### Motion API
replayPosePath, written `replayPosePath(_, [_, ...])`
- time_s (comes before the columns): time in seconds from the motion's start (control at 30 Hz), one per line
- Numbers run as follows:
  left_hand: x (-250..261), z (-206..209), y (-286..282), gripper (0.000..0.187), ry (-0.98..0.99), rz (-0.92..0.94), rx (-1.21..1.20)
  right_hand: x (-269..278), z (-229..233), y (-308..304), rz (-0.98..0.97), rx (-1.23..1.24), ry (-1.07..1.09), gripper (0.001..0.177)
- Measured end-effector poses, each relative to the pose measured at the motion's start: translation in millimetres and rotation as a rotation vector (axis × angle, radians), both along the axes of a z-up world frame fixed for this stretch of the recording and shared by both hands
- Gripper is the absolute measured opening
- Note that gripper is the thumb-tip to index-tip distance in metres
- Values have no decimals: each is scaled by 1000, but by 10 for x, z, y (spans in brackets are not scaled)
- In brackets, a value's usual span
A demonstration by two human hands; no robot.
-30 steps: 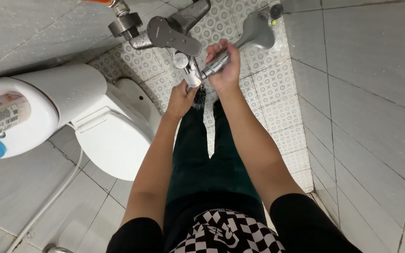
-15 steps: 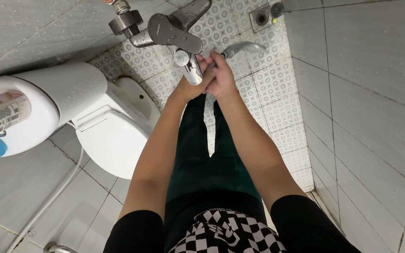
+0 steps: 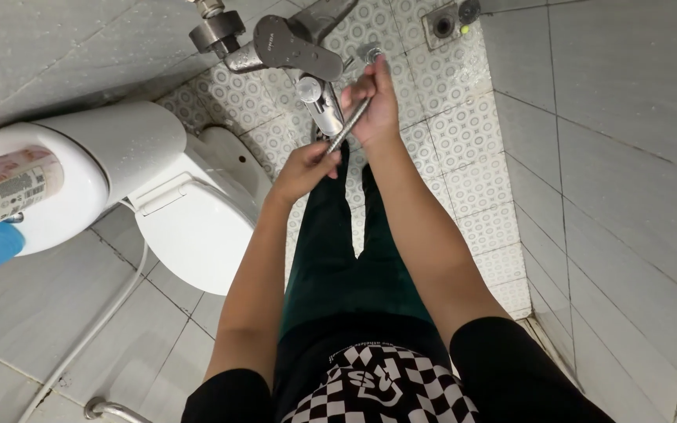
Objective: Organizing and cleaning various items in a bathroom, including a basin, a razor, and a shower head.
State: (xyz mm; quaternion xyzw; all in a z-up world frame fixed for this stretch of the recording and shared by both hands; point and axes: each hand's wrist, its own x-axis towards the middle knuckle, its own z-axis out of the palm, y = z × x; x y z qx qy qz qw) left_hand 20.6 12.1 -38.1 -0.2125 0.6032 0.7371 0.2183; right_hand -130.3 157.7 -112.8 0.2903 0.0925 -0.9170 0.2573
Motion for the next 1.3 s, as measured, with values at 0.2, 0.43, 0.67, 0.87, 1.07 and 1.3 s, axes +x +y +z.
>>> replayPosePath(0.2, [-68, 215, 139, 28, -103, 49, -19, 226, 274, -284, 593, 324, -13, 24])
replayPosePath(0.43, [-98, -101, 57, 35, -152, 23, 19, 205, 549, -276, 701, 482, -99, 21])
replayPosePath(0.67, [-510, 55, 199, 23, -110, 166, 204, 96, 478, 0, 261, 292, -162, 30])
replayPosePath(0.87, [-482, -224, 292, 24, -127, 240, 168, -229, 498, 2, 189, 342, -66, 42])
replayPosePath(1.07, [-757, 141, 202, 27, -82, 253, 200, -79, 810, -138, 469, 475, 169, 38])
replayPosePath(1.3, [-208, -814, 133, 18, -37, 34, -45, -150, 554, -62, 102, 328, 119, 37])
